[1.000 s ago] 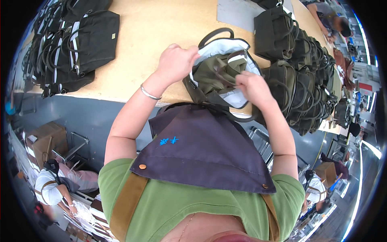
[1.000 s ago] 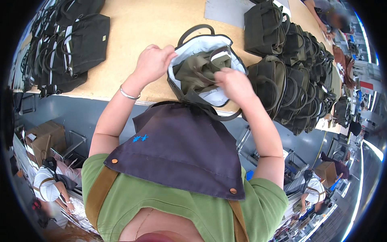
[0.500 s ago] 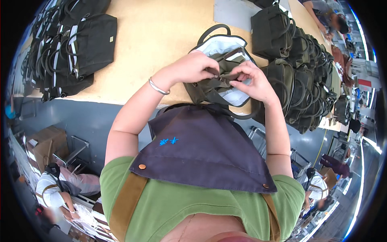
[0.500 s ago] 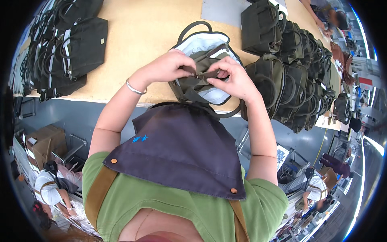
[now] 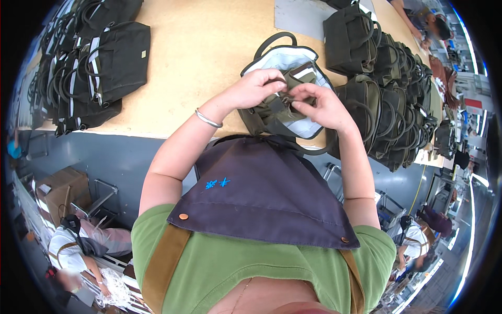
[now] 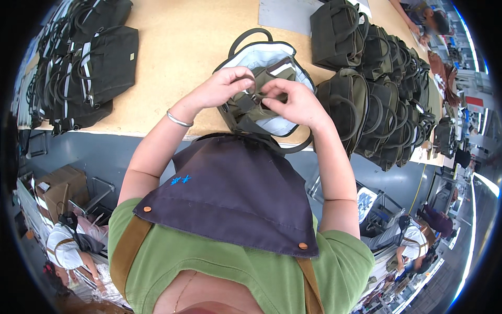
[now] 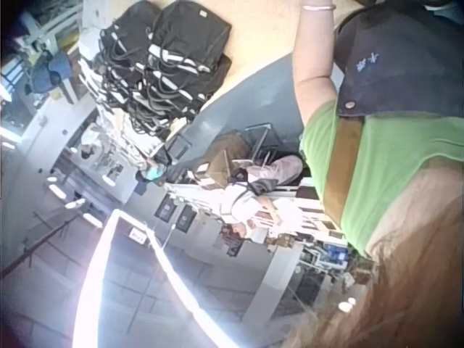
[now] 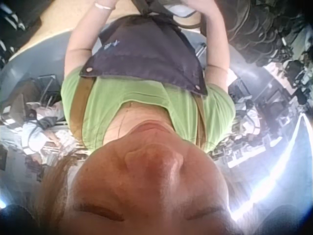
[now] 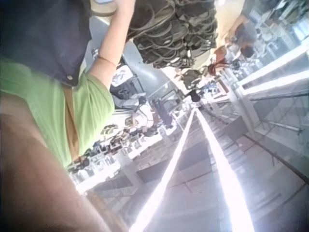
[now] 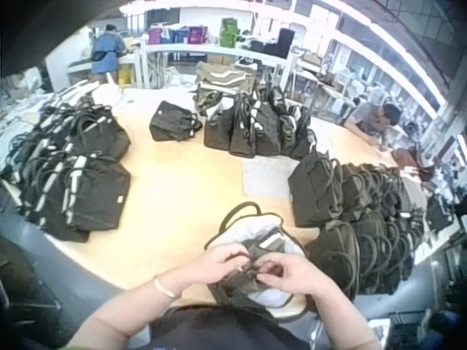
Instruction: The person assembles olive green canvas bags at a workbench. They repeatedly open the bags, insert white paper or cardboard inserts into the interior, and zip the bags closed. The person handles the bags one at a time, moving finished units to a pile on the right.
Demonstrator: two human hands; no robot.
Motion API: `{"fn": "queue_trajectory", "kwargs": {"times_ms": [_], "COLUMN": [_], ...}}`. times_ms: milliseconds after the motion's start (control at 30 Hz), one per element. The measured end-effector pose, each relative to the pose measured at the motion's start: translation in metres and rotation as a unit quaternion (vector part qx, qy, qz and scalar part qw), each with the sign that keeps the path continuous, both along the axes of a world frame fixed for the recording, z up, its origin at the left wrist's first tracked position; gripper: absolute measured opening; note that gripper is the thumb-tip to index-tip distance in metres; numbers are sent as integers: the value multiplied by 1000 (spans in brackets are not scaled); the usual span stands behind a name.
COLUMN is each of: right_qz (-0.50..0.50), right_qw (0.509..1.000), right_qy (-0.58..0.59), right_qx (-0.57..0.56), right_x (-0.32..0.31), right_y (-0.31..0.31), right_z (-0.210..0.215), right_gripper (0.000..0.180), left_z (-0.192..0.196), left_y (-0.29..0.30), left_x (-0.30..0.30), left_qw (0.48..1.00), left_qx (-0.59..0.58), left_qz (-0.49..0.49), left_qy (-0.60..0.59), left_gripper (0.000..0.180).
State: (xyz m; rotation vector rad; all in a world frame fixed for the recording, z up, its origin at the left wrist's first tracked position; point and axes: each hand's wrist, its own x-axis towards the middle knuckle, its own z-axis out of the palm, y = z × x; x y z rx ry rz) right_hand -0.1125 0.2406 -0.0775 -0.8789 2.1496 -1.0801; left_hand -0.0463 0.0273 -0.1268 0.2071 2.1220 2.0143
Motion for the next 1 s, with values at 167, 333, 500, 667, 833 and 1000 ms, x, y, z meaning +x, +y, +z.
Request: {"fn": "queue_trajectory", "kwargs": {"times_ms": [167,333,500,667,833,1000], "right_qz": [-2,-29,-136,-143,-82,-52], "right_qw": [995,999,979,980,991,996], "right_qy": [40,-40,-134,123,96,-1], "right_qx": [89,16,-73,-62,34,79], "right_x": [9,5,-16,-4,-6,-12], "right_y": [-8,3,26,6,8,17], "right_z": [29,9,-2,-13,-3,-1], "right_gripper": [13,13,14,14,17,21], "left_z": [9,-3,-1,9,0,14], "left_y": [11,1,-9,-6,-10,3], "left_x": [9,11,24,19,16,19], "left_qw": [999,995,989,997,997,862], "left_qx": [-36,86,89,1,69,-399], "left_qz": [26,-43,-82,-72,17,227], "left_qy": [28,-16,-87,-5,-33,215], "left_gripper": [12,18,23,22,15,4]}}
